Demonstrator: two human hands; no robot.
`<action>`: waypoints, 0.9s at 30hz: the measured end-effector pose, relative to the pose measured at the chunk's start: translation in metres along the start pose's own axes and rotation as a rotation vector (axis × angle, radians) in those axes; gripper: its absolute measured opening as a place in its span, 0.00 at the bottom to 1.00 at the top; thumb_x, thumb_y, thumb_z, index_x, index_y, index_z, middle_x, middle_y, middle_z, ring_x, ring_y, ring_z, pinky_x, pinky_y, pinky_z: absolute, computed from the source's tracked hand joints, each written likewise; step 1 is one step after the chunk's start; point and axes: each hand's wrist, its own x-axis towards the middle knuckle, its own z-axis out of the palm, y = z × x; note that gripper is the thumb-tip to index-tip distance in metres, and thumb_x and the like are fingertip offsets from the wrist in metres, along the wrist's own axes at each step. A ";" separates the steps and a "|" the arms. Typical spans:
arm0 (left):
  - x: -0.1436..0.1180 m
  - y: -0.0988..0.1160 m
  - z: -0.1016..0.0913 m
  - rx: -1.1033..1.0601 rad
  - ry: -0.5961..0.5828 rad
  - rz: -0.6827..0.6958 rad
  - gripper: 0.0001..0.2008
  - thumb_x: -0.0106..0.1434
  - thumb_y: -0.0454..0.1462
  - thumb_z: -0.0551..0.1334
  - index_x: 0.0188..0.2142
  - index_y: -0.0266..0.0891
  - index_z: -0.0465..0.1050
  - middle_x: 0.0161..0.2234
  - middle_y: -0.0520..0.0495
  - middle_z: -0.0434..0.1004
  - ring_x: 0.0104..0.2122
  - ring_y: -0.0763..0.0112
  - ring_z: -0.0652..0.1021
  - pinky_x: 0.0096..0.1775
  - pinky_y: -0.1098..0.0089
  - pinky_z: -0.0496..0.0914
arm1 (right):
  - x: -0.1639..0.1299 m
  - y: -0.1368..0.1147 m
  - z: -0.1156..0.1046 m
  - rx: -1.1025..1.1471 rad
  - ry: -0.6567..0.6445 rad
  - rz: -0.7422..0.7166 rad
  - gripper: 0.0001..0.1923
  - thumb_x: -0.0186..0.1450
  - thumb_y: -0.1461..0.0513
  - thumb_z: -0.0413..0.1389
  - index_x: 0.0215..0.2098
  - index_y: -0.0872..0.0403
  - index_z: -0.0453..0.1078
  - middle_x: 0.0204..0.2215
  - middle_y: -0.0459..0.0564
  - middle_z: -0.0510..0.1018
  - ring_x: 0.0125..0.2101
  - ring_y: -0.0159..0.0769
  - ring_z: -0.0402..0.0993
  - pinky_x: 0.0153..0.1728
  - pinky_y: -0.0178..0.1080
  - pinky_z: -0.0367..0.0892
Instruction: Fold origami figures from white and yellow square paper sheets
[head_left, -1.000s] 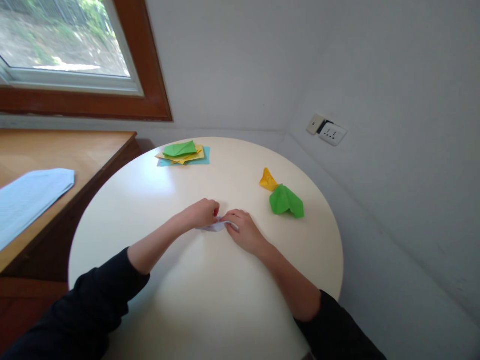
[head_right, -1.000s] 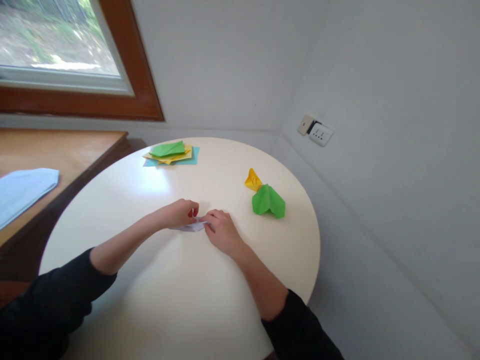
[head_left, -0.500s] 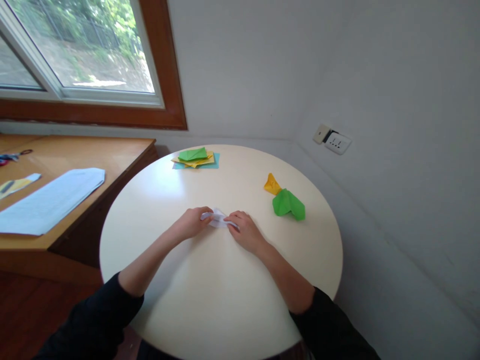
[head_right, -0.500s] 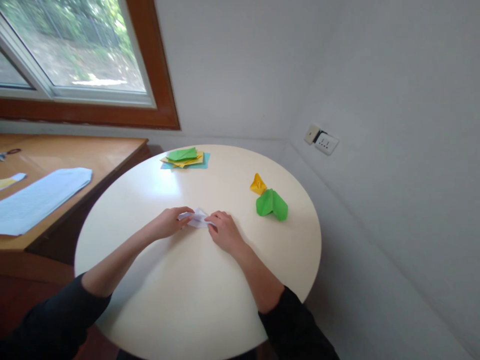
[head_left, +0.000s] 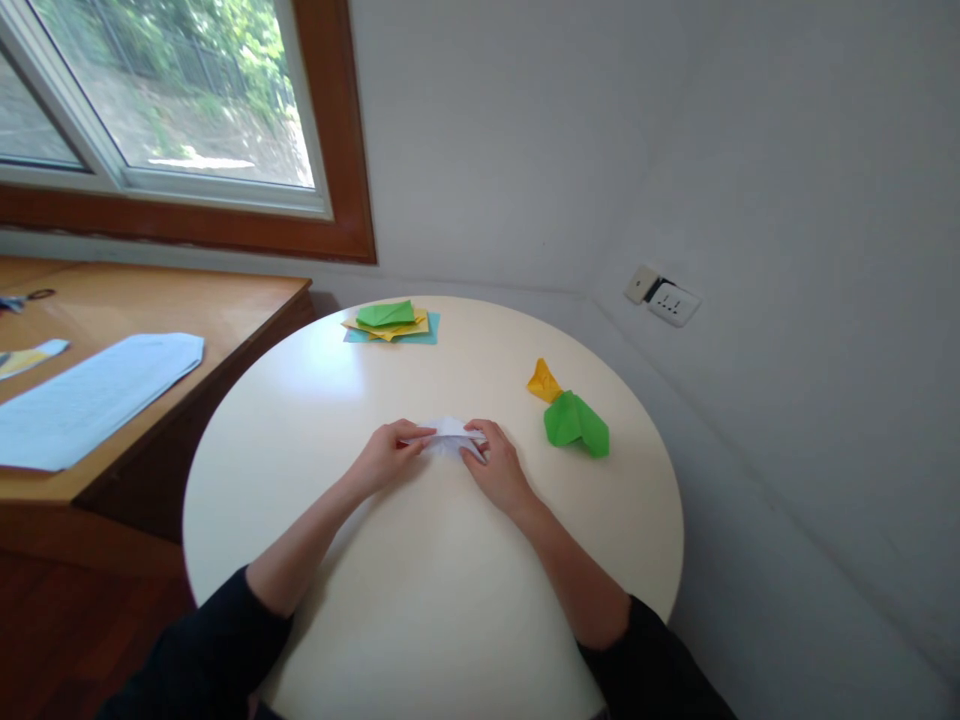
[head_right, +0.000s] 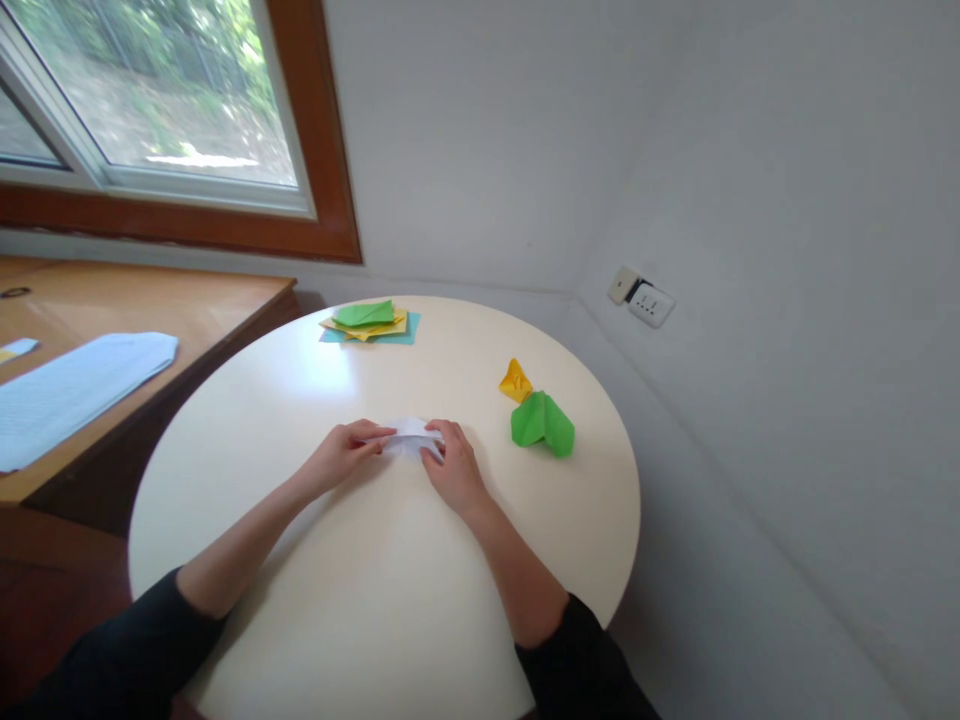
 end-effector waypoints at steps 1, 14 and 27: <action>0.000 -0.002 0.001 -0.012 0.000 0.010 0.16 0.55 0.40 0.56 0.39 0.35 0.77 0.34 0.42 0.77 0.31 0.67 0.75 0.34 0.70 0.68 | 0.001 0.000 0.000 0.039 0.000 0.022 0.13 0.55 0.67 0.52 0.40 0.53 0.64 0.39 0.50 0.70 0.37 0.34 0.70 0.37 0.37 0.69; -0.004 0.003 0.004 -0.084 0.023 -0.067 0.17 0.58 0.44 0.54 0.33 0.34 0.77 0.31 0.47 0.79 0.31 0.67 0.75 0.32 0.72 0.65 | 0.003 -0.007 -0.006 0.167 0.052 0.076 0.07 0.55 0.60 0.54 0.33 0.54 0.67 0.34 0.50 0.74 0.35 0.37 0.71 0.33 0.37 0.67; -0.006 0.009 0.003 -0.148 0.214 -0.123 0.13 0.53 0.44 0.60 0.29 0.34 0.74 0.23 0.49 0.74 0.23 0.74 0.70 0.27 0.74 0.63 | 0.000 -0.012 -0.010 0.196 -0.044 0.019 0.08 0.53 0.66 0.53 0.32 0.53 0.70 0.31 0.49 0.75 0.35 0.37 0.71 0.35 0.39 0.65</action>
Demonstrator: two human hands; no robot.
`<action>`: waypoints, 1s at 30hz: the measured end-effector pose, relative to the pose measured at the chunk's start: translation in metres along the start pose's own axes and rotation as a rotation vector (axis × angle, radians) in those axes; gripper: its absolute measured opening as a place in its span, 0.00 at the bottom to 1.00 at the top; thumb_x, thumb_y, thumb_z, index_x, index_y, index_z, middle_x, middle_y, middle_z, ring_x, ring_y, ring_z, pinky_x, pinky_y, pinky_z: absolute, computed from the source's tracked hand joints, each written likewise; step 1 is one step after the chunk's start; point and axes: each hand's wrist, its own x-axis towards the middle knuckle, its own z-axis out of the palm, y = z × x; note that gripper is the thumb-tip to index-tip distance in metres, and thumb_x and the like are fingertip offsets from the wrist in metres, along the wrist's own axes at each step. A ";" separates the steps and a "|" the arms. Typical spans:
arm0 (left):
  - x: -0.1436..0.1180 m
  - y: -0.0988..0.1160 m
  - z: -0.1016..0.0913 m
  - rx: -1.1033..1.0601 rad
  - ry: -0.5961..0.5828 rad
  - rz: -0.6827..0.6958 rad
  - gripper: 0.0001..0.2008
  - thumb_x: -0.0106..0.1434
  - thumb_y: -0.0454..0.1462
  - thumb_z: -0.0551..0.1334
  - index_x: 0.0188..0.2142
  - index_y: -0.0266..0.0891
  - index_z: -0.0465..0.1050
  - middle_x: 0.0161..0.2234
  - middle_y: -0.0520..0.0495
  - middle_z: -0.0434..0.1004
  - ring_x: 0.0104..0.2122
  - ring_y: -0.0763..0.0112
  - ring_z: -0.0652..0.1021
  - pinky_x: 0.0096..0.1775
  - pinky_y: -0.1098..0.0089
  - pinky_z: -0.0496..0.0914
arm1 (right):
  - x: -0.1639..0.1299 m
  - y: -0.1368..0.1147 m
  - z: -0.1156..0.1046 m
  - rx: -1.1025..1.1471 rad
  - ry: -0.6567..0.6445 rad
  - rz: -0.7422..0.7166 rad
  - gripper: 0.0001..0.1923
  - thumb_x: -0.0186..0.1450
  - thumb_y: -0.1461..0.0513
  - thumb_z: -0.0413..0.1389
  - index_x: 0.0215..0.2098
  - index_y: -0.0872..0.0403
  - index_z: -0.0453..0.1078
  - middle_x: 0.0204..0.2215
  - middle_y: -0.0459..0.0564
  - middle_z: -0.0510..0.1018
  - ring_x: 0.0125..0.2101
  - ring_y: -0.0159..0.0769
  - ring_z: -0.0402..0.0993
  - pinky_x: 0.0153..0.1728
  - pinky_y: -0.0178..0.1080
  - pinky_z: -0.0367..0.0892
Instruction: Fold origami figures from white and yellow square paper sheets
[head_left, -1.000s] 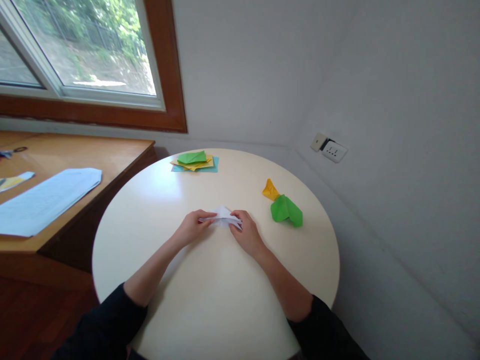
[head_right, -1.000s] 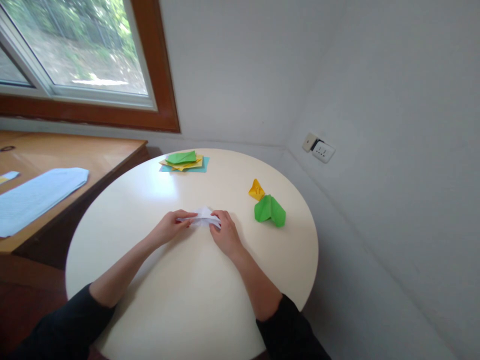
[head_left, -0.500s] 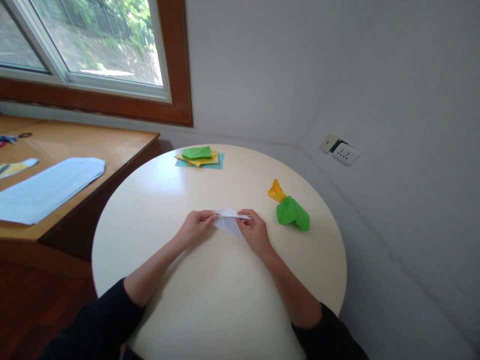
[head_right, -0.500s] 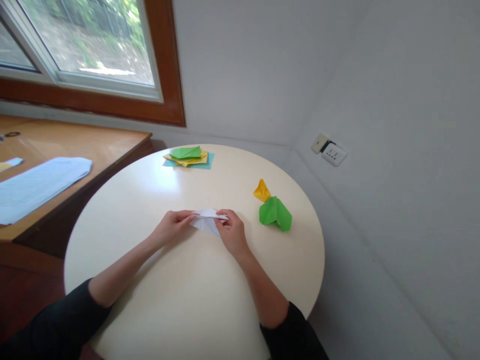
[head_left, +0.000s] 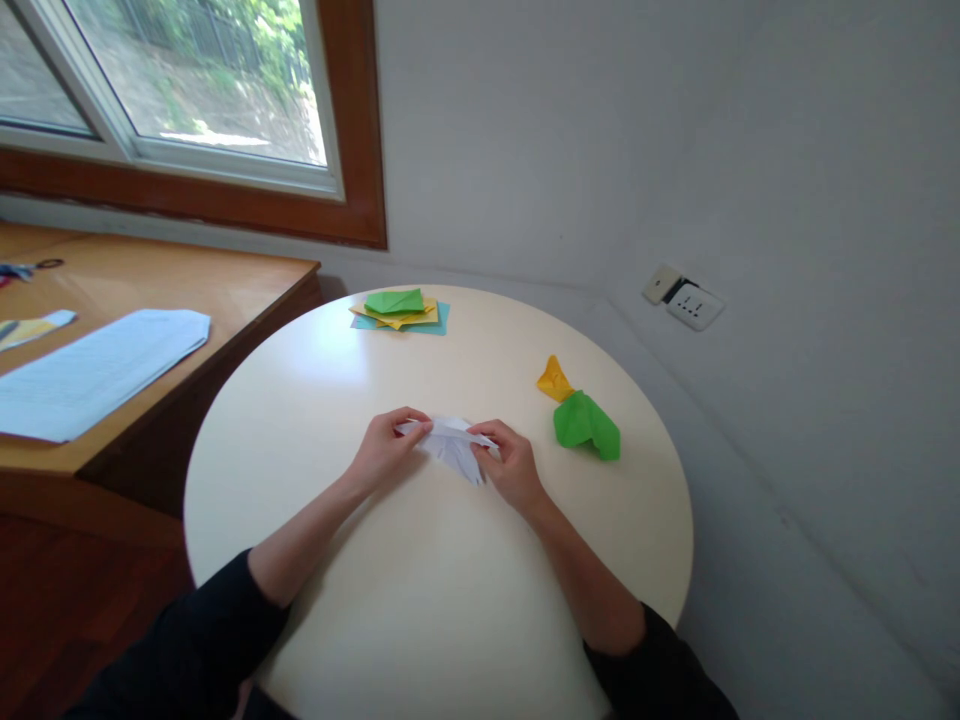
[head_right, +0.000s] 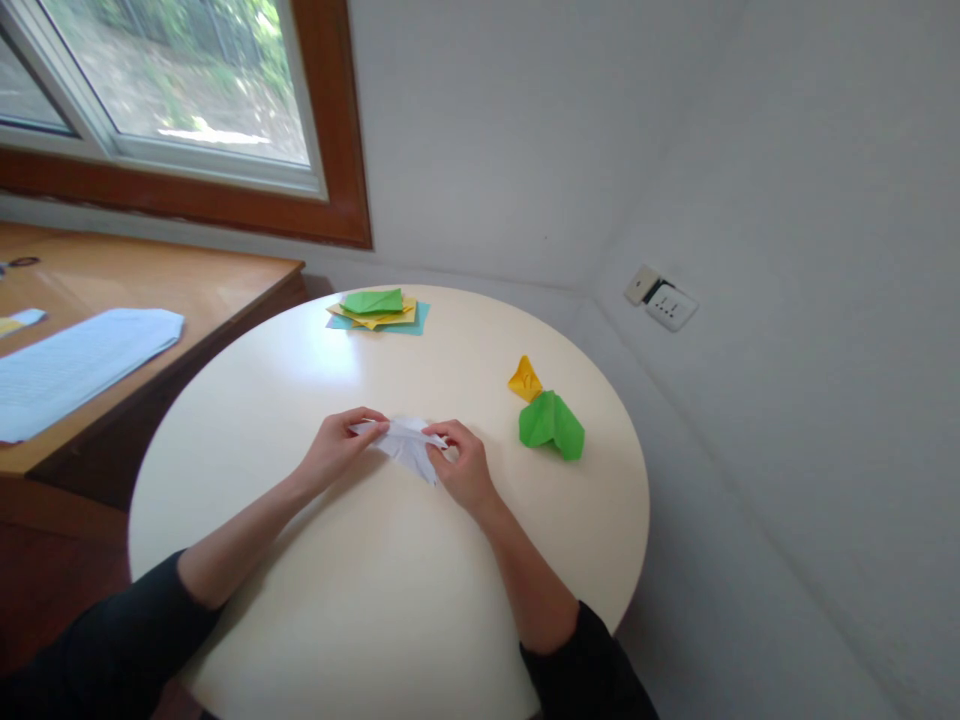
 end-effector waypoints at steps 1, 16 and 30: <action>0.000 0.001 0.000 -0.004 0.004 -0.004 0.14 0.52 0.44 0.60 0.29 0.34 0.73 0.23 0.49 0.74 0.22 0.74 0.70 0.26 0.75 0.63 | 0.000 0.000 0.000 0.002 0.003 -0.003 0.08 0.52 0.66 0.53 0.31 0.53 0.71 0.31 0.49 0.75 0.34 0.37 0.71 0.36 0.39 0.65; -0.001 0.006 -0.004 -0.094 -0.130 -0.086 0.15 0.47 0.42 0.64 0.30 0.32 0.76 0.25 0.46 0.78 0.25 0.70 0.74 0.28 0.73 0.66 | -0.001 -0.002 -0.002 0.003 -0.046 -0.101 0.04 0.52 0.67 0.54 0.26 0.54 0.70 0.26 0.47 0.73 0.30 0.34 0.69 0.32 0.37 0.64; -0.002 0.009 -0.003 -0.045 -0.181 -0.058 0.16 0.49 0.44 0.62 0.29 0.32 0.77 0.26 0.45 0.79 0.26 0.68 0.74 0.30 0.72 0.66 | -0.003 -0.006 -0.002 -0.106 -0.037 -0.178 0.05 0.55 0.66 0.53 0.29 0.52 0.70 0.26 0.47 0.71 0.29 0.34 0.67 0.31 0.37 0.63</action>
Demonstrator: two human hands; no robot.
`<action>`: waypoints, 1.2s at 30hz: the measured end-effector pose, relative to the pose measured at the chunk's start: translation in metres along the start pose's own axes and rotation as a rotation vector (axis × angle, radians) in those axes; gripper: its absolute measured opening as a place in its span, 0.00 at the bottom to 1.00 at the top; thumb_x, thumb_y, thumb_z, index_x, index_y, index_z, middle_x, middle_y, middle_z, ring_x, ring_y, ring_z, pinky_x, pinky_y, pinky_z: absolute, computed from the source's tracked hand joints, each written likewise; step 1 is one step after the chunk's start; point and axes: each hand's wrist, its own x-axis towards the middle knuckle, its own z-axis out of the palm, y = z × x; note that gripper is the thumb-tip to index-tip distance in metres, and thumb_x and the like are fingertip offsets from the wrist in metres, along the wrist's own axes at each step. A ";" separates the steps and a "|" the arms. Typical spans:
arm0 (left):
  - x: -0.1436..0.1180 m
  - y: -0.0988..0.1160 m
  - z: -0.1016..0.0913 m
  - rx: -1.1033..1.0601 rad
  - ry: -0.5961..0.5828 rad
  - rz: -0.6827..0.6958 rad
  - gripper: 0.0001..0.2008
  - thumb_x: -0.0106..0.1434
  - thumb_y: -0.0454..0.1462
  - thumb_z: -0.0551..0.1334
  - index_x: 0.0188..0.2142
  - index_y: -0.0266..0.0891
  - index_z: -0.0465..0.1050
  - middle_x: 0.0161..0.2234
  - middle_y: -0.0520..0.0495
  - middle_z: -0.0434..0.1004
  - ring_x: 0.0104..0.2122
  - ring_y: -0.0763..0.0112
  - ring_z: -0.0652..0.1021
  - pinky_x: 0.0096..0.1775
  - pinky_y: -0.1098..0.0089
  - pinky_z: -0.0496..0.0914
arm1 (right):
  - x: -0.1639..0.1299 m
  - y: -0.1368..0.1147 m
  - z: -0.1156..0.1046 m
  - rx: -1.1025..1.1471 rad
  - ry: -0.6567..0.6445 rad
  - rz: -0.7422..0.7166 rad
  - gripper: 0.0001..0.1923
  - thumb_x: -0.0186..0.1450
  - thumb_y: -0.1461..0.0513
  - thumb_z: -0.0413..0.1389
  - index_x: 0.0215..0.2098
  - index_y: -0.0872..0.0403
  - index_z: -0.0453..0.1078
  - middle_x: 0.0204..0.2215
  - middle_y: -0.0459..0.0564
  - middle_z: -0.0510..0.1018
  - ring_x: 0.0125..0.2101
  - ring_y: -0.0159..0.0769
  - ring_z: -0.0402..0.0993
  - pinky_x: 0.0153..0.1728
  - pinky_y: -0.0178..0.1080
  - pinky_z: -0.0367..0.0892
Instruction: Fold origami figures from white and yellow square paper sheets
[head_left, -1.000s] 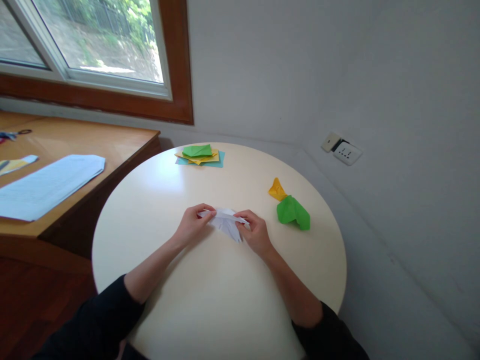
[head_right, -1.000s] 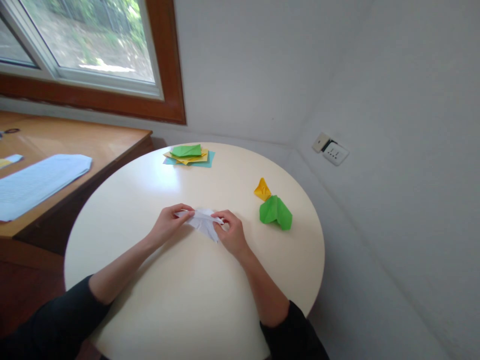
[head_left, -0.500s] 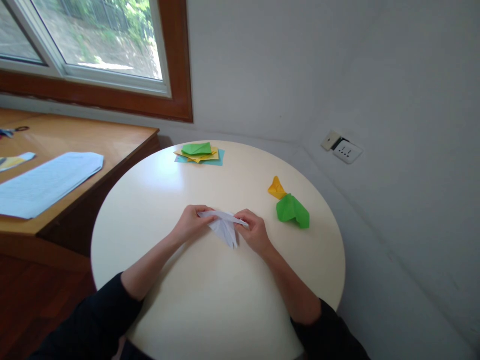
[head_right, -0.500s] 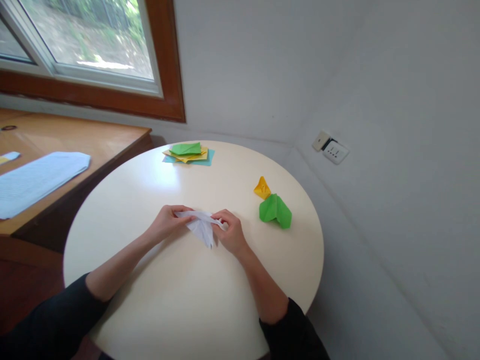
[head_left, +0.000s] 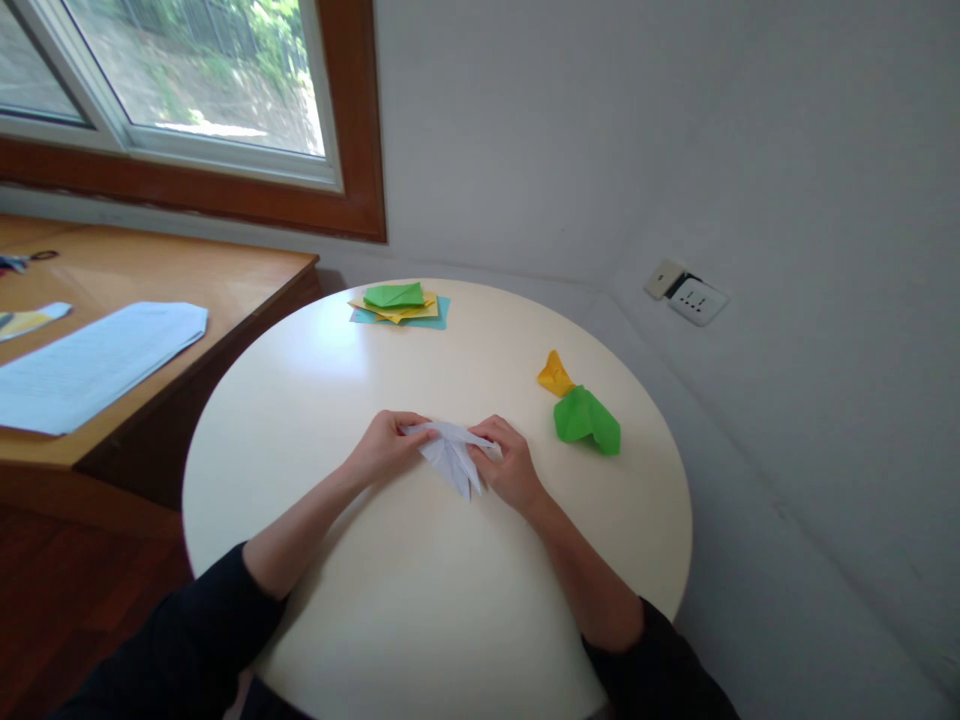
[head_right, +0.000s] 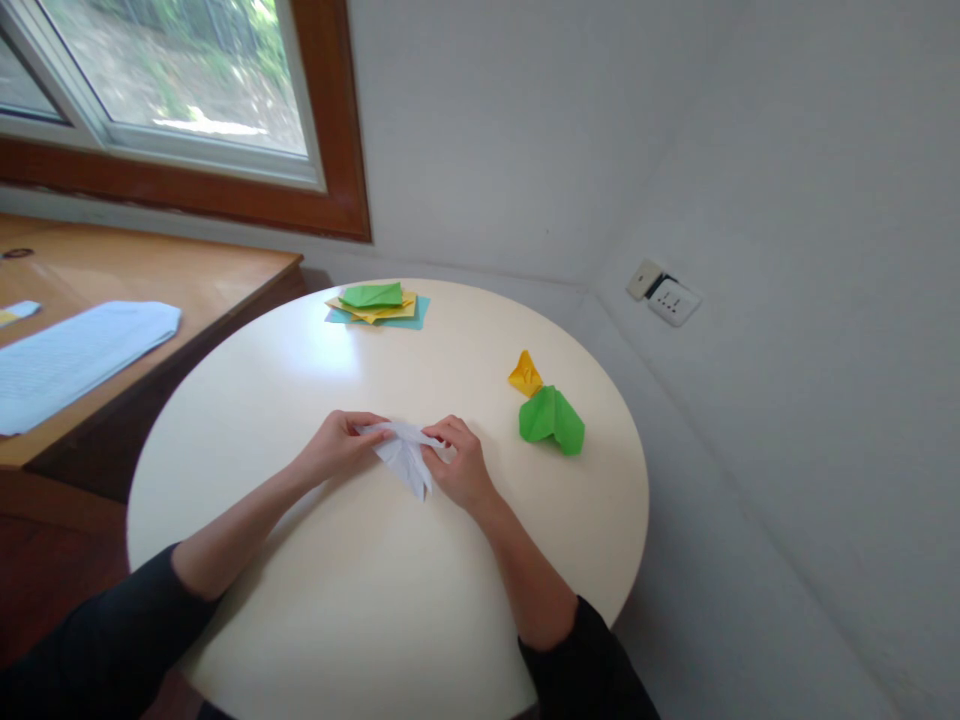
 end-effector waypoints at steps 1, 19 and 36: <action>0.000 -0.001 0.000 0.010 -0.009 -0.002 0.16 0.49 0.44 0.62 0.29 0.32 0.78 0.27 0.45 0.79 0.26 0.68 0.74 0.30 0.72 0.66 | 0.000 0.000 0.000 -0.020 -0.001 0.002 0.06 0.55 0.67 0.53 0.28 0.52 0.70 0.26 0.47 0.70 0.30 0.34 0.67 0.31 0.37 0.63; -0.001 0.000 0.001 -0.105 0.113 0.031 0.15 0.45 0.45 0.65 0.23 0.33 0.71 0.24 0.47 0.76 0.22 0.74 0.71 0.26 0.74 0.65 | -0.002 0.000 0.001 0.129 -0.025 0.148 0.05 0.53 0.63 0.55 0.29 0.53 0.70 0.23 0.45 0.72 0.25 0.32 0.67 0.28 0.36 0.65; -0.006 0.002 0.006 -0.159 0.088 0.092 0.23 0.51 0.40 0.63 0.45 0.36 0.62 0.20 0.56 0.67 0.22 0.75 0.72 0.25 0.75 0.67 | -0.008 0.004 0.005 0.044 -0.129 0.111 0.09 0.56 0.63 0.53 0.34 0.52 0.73 0.18 0.42 0.65 0.20 0.27 0.60 0.22 0.31 0.61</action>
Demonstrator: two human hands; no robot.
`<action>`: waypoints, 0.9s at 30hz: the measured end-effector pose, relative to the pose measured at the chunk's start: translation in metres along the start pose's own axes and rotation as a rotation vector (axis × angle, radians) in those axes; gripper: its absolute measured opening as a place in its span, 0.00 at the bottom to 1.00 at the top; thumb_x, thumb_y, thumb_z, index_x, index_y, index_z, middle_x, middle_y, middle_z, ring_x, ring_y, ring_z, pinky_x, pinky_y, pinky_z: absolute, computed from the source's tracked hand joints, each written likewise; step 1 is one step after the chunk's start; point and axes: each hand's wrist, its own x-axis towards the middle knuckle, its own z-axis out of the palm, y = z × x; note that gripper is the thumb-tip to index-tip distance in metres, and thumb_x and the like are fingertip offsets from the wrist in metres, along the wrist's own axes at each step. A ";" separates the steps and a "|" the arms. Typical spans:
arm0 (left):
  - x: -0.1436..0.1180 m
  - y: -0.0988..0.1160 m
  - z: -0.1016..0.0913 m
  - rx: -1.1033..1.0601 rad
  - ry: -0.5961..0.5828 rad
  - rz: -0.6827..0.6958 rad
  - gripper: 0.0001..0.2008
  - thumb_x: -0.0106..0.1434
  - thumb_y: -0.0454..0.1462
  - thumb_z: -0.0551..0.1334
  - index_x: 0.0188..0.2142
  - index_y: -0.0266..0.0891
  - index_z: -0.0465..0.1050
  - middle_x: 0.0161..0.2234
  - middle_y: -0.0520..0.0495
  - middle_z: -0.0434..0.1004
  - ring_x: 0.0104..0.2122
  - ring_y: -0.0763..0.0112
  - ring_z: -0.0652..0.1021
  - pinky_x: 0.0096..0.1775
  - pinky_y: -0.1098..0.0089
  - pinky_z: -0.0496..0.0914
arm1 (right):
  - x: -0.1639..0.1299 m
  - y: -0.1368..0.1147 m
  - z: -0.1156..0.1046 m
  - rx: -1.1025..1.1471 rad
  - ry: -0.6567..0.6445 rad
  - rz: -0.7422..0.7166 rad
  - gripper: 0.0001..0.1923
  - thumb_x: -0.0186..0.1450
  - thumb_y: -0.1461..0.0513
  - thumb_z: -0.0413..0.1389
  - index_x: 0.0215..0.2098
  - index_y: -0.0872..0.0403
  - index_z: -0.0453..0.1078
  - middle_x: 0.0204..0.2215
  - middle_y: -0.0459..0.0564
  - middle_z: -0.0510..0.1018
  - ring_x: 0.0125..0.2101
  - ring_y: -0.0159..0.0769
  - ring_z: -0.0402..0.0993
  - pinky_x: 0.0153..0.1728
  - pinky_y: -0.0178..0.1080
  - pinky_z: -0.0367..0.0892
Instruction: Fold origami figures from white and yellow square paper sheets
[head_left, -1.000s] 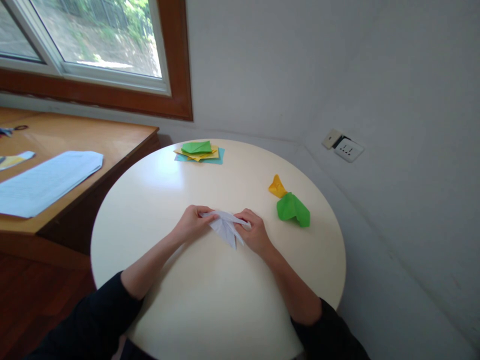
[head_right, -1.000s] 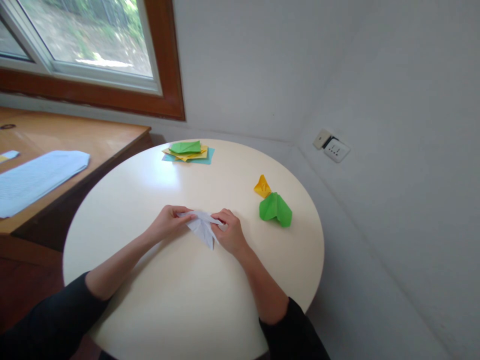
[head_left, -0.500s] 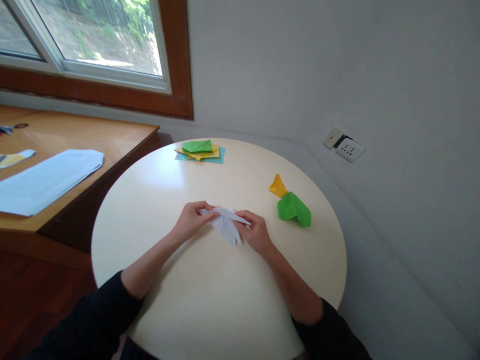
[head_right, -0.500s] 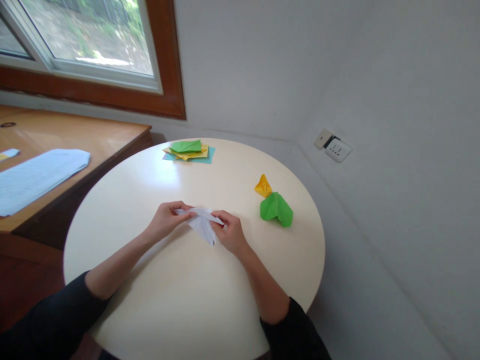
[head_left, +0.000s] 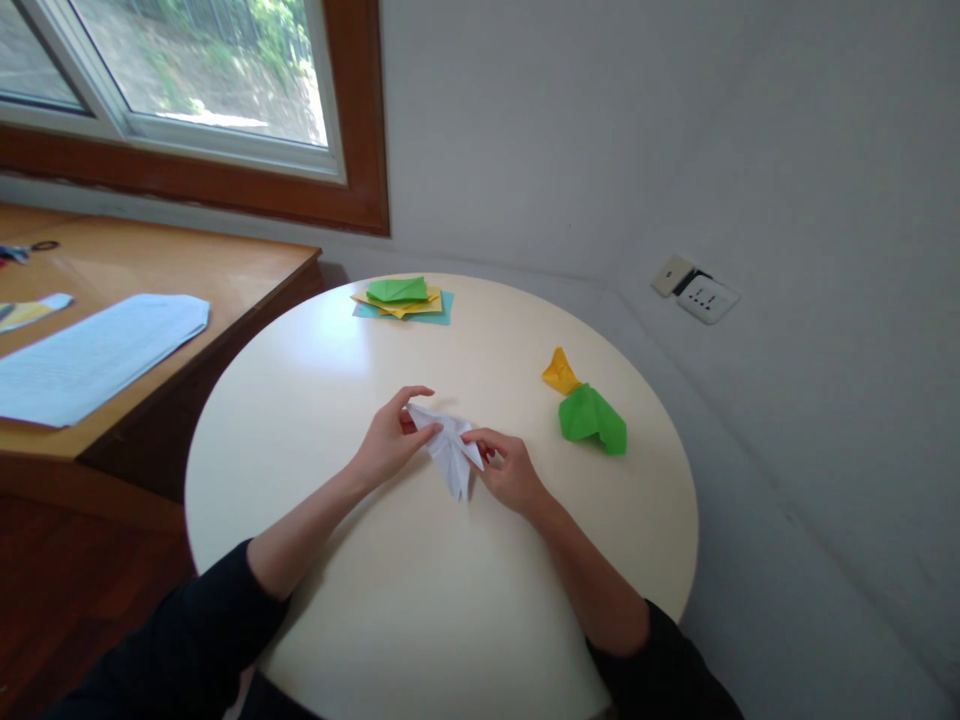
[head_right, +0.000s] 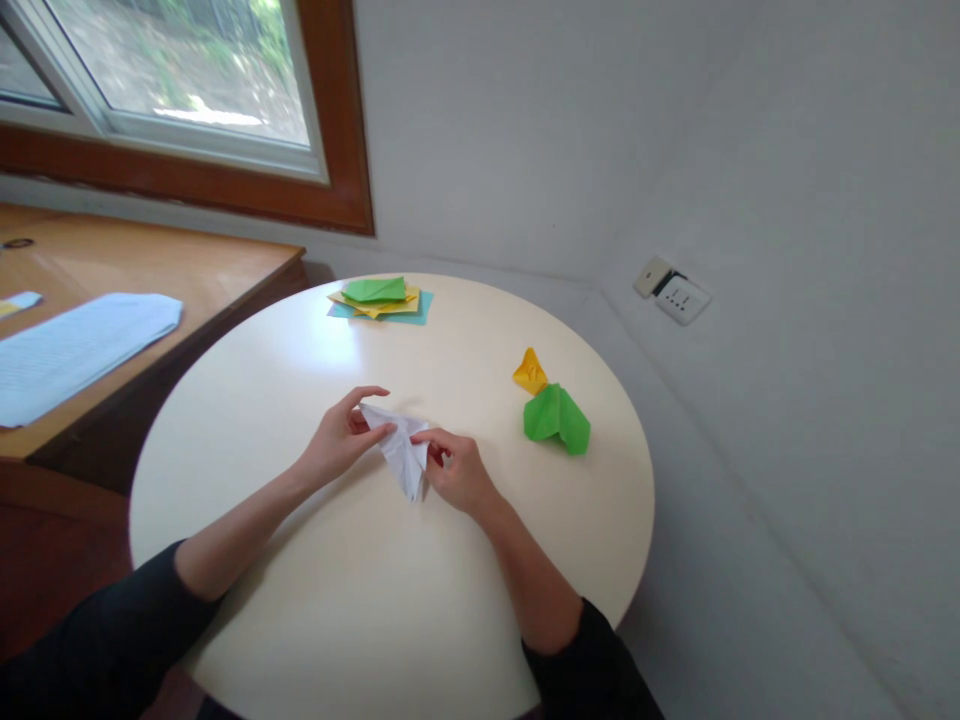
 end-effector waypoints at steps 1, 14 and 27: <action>0.000 -0.001 0.000 0.013 0.000 0.006 0.22 0.51 0.40 0.62 0.45 0.35 0.63 0.21 0.55 0.68 0.22 0.75 0.72 0.26 0.75 0.67 | 0.000 0.000 0.000 -0.005 -0.008 -0.003 0.10 0.56 0.63 0.52 0.35 0.52 0.73 0.18 0.42 0.65 0.20 0.27 0.60 0.22 0.31 0.61; 0.004 -0.008 -0.002 0.122 0.007 0.045 0.15 0.54 0.43 0.60 0.36 0.34 0.70 0.31 0.43 0.79 0.26 0.70 0.75 0.27 0.72 0.66 | 0.002 -0.008 -0.003 -0.139 0.084 -0.060 0.13 0.60 0.61 0.51 0.43 0.52 0.68 0.19 0.41 0.63 0.21 0.29 0.60 0.26 0.33 0.62; -0.001 0.001 0.003 -0.018 -0.152 -0.097 0.17 0.51 0.42 0.62 0.38 0.36 0.64 0.17 0.55 0.70 0.16 0.79 0.66 0.18 0.78 0.56 | 0.004 -0.006 -0.007 0.143 -0.157 0.064 0.13 0.58 0.60 0.54 0.42 0.52 0.69 0.46 0.54 0.65 0.49 0.39 0.62 0.45 0.42 0.61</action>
